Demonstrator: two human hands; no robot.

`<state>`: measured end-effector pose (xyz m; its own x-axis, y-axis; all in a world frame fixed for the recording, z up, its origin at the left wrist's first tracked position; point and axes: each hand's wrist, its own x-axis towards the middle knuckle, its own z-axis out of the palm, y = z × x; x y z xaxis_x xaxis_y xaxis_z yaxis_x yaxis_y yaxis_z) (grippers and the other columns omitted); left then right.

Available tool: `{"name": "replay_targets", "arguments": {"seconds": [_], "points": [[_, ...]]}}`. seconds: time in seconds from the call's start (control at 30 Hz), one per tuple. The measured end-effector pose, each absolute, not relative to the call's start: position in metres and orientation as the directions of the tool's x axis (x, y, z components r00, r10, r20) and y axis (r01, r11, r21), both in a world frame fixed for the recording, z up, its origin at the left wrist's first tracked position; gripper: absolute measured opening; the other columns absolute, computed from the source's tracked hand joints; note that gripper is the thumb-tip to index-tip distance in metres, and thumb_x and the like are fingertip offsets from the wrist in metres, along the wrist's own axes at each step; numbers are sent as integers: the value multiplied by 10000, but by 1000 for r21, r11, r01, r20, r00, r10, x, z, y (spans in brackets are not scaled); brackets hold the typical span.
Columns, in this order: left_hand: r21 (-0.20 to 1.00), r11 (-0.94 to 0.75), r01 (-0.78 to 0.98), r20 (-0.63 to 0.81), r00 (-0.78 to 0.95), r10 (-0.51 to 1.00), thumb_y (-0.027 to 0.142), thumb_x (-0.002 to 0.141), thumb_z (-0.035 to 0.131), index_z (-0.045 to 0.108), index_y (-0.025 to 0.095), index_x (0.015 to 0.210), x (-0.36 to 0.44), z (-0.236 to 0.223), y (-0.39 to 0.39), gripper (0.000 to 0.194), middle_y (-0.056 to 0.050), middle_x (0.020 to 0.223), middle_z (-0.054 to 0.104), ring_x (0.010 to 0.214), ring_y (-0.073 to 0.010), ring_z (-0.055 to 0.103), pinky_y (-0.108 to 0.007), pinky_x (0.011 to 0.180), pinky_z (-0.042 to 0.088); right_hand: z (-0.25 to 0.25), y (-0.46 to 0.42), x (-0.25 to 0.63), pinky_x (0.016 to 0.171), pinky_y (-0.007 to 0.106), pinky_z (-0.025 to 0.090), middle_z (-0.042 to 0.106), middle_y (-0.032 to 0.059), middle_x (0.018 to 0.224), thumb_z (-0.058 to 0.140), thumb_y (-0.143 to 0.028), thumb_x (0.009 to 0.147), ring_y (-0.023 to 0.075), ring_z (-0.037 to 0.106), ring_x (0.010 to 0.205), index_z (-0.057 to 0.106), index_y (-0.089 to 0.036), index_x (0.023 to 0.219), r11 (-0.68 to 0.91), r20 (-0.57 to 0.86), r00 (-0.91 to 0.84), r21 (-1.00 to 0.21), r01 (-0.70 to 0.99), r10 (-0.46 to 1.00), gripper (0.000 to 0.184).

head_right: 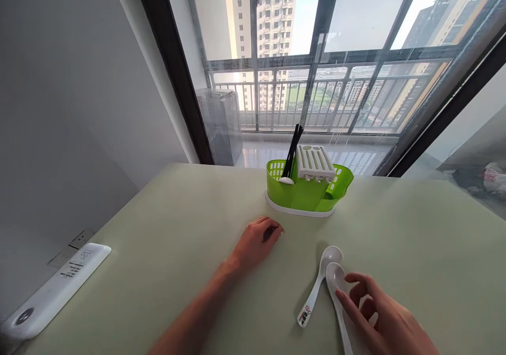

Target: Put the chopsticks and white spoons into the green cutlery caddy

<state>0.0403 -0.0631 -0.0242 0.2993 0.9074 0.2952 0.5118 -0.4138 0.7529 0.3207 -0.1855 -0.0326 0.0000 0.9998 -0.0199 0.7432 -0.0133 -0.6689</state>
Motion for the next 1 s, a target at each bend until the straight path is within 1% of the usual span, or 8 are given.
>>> {"name": "replay_targets", "arguments": {"seconds": [0.13,0.3,0.4,0.5,0.63,0.77,0.87,1.0], "points": [[748,-421,513,298,307,904,268,960,538,732,206,909,40,-23,-64,210,-61,940,744,874,-188,667,-298,827,519,-33,-189,308,499,250,543,711,7,788,572,-655,870,171,646,532,603,-281,1126,-30,-55,-11,-677,735,998,455],[752,-417,511,295,305,905,270,962,544,728,208,904,41,-24,-64,203,-61,940,743,866,-186,664,-291,801,515,-29,-189,296,505,255,528,683,-12,768,557,-645,874,181,656,557,575,-306,1158,-41,-64,3,-607,794,998,443],[744,-424,516,301,308,902,261,961,551,725,203,901,41,-24,-64,193,-56,929,742,864,-184,659,-292,809,509,-26,-187,290,497,253,509,666,-19,746,527,-641,886,184,661,556,573,-315,1150,-12,-26,-4,-571,821,1000,422],[742,-426,517,302,310,902,251,959,554,723,202,907,42,-24,-64,184,-52,929,740,875,-184,658,-292,817,507,-24,-185,285,475,250,481,639,-30,696,494,-650,891,179,642,509,574,-304,1136,30,48,-4,-550,834,999,431],[744,-430,512,305,312,900,245,959,548,721,204,902,42,-23,-64,187,-49,932,742,897,-185,661,-297,847,506,-25,-182,283,475,249,475,627,-44,673,468,-645,906,172,629,490,540,-300,1193,59,90,-12,-542,839,996,455],[742,-421,522,295,311,904,238,953,543,721,208,900,42,-22,-64,188,-50,929,743,887,-187,664,-300,844,509,-26,-181,285,493,263,492,664,-42,706,442,-630,914,182,654,518,519,-318,1204,30,37,-12,-534,845,999,433],[737,-421,529,293,312,904,240,955,541,723,211,903,42,-22,-64,192,-50,927,746,885,-188,666,-300,841,509,-24,-181,284,457,278,466,665,-44,690,413,-635,901,198,653,494,508,-320,1200,-31,-16,27,-508,861,1000,445],[732,-423,535,296,309,904,236,953,548,727,209,904,42,-22,-64,188,-50,939,749,896,-186,668,-297,852,506,-24,-182,284,470,288,464,660,-35,686,432,-597,896,215,660,505,453,-298,1266,-73,-53,53,-499,863,997,476]]}}
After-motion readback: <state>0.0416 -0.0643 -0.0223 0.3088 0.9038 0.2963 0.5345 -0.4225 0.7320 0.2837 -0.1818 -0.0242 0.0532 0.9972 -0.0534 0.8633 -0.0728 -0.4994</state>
